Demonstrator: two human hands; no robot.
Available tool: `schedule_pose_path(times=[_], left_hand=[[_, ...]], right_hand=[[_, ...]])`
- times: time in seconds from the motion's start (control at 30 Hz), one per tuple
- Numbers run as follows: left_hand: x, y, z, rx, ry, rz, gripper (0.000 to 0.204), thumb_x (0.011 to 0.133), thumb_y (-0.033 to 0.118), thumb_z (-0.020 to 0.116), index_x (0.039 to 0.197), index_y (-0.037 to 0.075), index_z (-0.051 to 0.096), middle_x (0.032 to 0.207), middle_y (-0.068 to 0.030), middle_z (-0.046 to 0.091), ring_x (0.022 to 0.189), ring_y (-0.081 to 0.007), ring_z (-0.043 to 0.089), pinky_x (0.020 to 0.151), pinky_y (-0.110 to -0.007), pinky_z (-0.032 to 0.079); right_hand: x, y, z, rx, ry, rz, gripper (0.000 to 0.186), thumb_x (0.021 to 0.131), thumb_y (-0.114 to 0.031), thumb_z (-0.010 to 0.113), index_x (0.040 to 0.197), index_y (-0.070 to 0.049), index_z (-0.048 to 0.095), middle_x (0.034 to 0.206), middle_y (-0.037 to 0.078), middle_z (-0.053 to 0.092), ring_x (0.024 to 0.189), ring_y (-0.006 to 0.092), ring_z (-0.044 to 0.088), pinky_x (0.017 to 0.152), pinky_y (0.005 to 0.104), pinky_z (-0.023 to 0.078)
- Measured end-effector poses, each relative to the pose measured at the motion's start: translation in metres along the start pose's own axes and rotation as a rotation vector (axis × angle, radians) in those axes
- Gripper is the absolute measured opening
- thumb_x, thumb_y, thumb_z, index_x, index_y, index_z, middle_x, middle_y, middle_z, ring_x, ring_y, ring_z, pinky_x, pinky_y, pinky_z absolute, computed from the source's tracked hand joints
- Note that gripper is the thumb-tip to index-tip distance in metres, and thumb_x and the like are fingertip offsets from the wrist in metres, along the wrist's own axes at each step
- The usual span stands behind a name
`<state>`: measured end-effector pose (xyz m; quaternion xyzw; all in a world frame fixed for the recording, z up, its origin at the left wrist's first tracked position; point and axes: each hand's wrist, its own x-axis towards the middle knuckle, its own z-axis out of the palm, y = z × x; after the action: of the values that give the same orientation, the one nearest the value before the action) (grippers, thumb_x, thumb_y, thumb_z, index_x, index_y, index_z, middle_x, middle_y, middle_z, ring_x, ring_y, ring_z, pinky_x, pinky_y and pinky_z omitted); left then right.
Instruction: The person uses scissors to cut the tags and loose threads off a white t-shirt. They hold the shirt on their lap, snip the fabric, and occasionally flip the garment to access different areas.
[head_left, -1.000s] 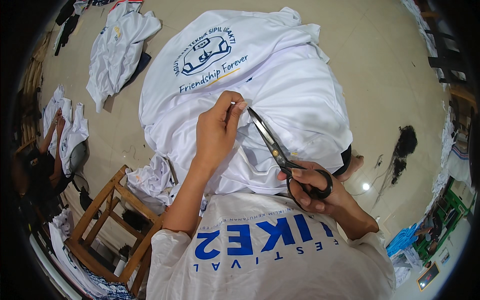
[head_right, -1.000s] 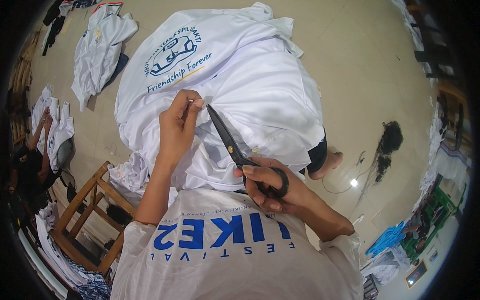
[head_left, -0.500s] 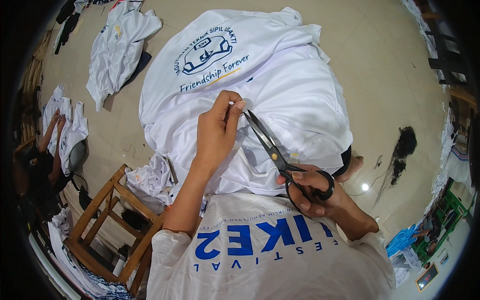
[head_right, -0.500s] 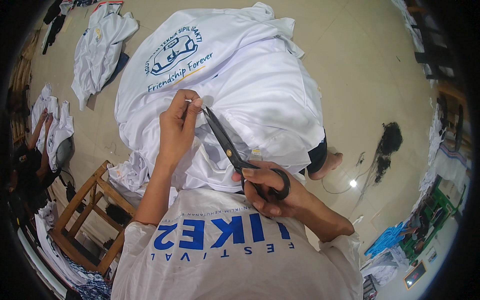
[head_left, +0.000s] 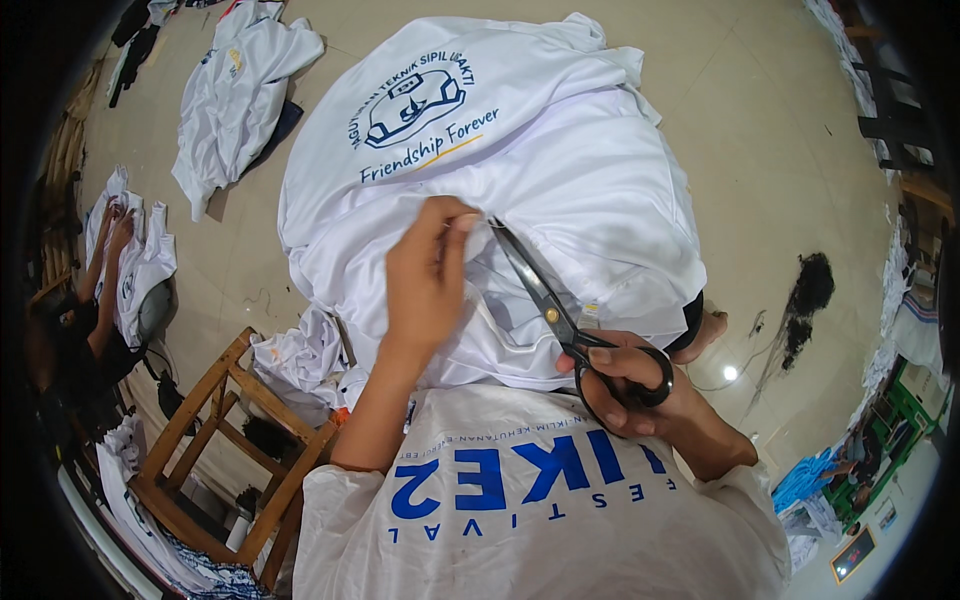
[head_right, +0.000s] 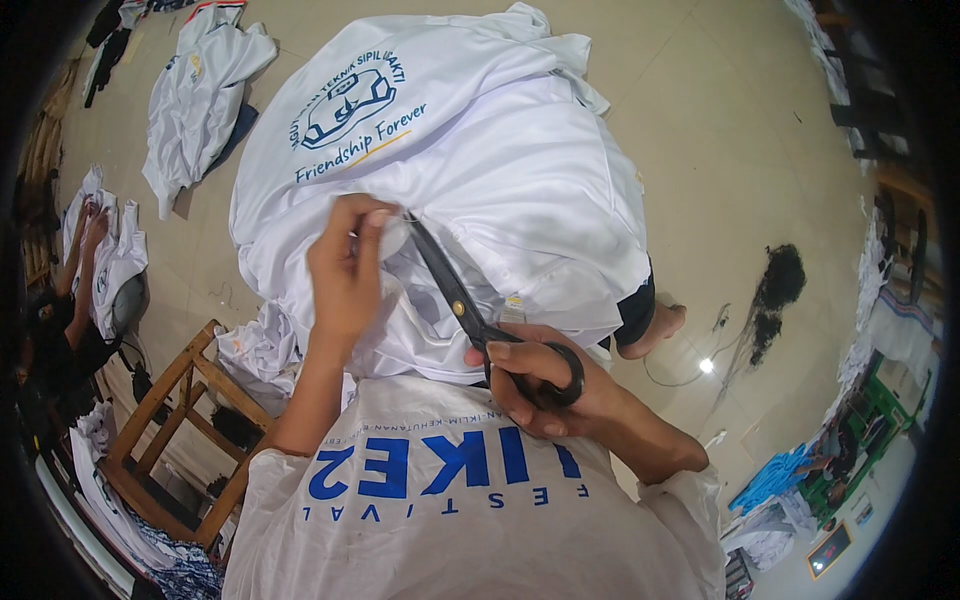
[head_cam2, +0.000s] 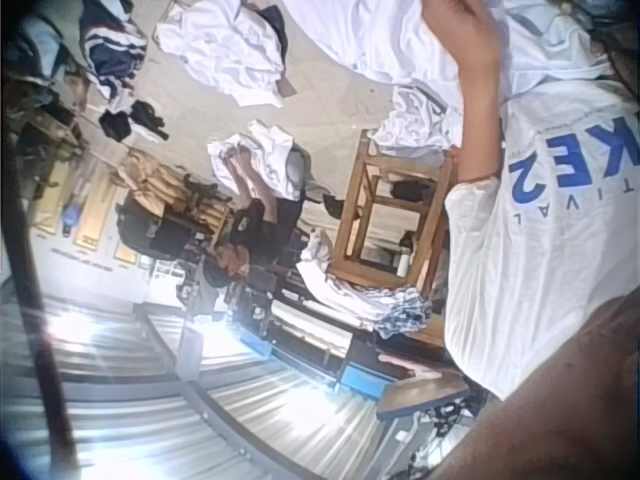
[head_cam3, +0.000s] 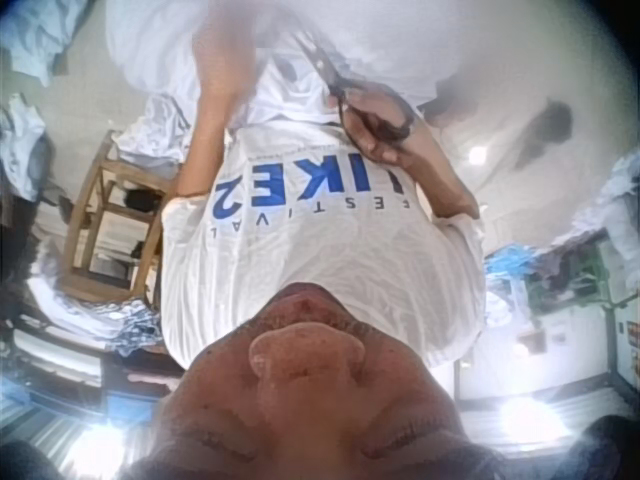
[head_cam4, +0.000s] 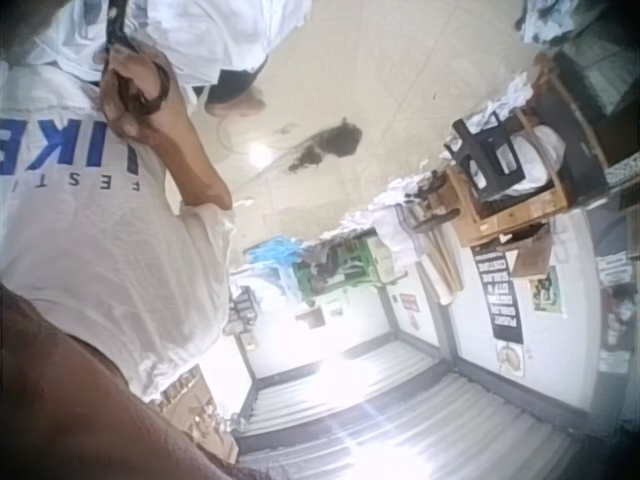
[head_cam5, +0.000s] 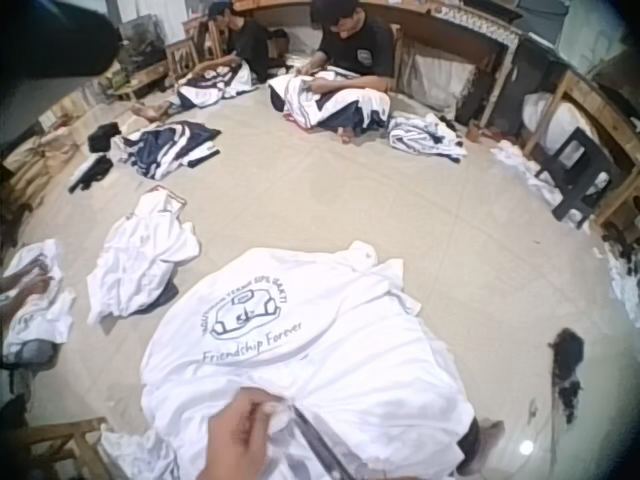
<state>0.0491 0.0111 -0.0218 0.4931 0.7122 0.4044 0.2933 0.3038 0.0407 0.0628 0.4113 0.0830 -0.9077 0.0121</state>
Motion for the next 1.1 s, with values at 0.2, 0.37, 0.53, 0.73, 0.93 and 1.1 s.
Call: schedule_pose_path(times=[0.2,0.37,0.53,0.73,0.93,1.1], left_hand=[[-0.031,-0.108,-0.120,-0.136,0.675,-0.307,0.021,0.111,0.021,0.053,0.117,0.001,0.058,0.107,-0.0097,0.073,0.088,-0.0155,0.067,0.077,-0.030,0.055],[-0.165,-0.297,-0.290,0.598,0.476,-0.849,0.031,0.109,0.023,0.058,0.118,-0.007,0.059,0.106,-0.0187,0.072,0.090,-0.0231,0.069,0.079,-0.036,0.056],[-0.130,-0.259,-0.258,0.724,0.477,-0.476,0.028,0.107,0.018,0.060,0.122,-0.006,0.065,0.109,-0.0213,0.071,0.097,-0.0232,0.069,0.082,-0.036,0.056],[-0.013,-0.015,-0.078,0.238,0.067,0.089,0.032,0.089,-0.002,0.074,0.121,0.004,0.069,0.114,-0.0090,0.074,0.096,-0.0179,0.069,0.077,-0.032,0.054],[0.013,0.006,0.005,0.285,-0.350,0.441,0.031,0.081,0.009,0.082,0.111,0.007,0.073,0.101,-0.0085,0.070,0.090,-0.0297,0.062,0.078,-0.038,0.051],[0.014,0.000,0.014,0.270,-0.309,0.385,0.019,0.081,0.007,0.081,0.100,0.007,0.076,0.093,-0.0065,0.071,0.086,-0.0279,0.061,0.078,-0.039,0.051]], right_hand=[[-0.023,-0.011,-0.020,-0.149,-0.051,0.009,0.043,0.096,-0.029,0.066,0.121,0.004,0.057,0.058,0.011,0.058,0.036,0.0135,0.048,0.033,0.0263,0.034],[-0.037,-0.019,-0.042,-0.094,-0.081,-0.280,0.045,0.096,-0.025,0.063,0.120,0.012,0.054,0.056,0.011,0.058,0.033,0.0143,0.048,0.030,0.0252,0.034],[-0.031,-0.021,-0.031,-0.074,0.169,-0.510,0.045,0.098,-0.026,0.063,0.123,0.010,0.056,0.057,0.009,0.058,0.032,0.0138,0.046,0.031,0.0246,0.034],[-0.022,-0.019,-0.022,-0.098,0.120,-0.449,0.043,0.097,-0.026,0.065,0.122,0.007,0.056,0.059,0.009,0.059,0.033,0.0142,0.047,0.032,0.0254,0.033],[-0.035,-0.001,-0.027,-0.136,0.118,-0.099,0.038,0.095,-0.028,0.070,0.116,0.001,0.058,0.059,0.010,0.060,0.034,0.0139,0.046,0.031,0.0266,0.032],[-0.034,0.003,-0.026,-0.138,0.134,0.012,0.037,0.095,-0.030,0.071,0.110,0.001,0.058,0.059,0.009,0.060,0.035,0.0127,0.046,0.032,0.0261,0.032]])
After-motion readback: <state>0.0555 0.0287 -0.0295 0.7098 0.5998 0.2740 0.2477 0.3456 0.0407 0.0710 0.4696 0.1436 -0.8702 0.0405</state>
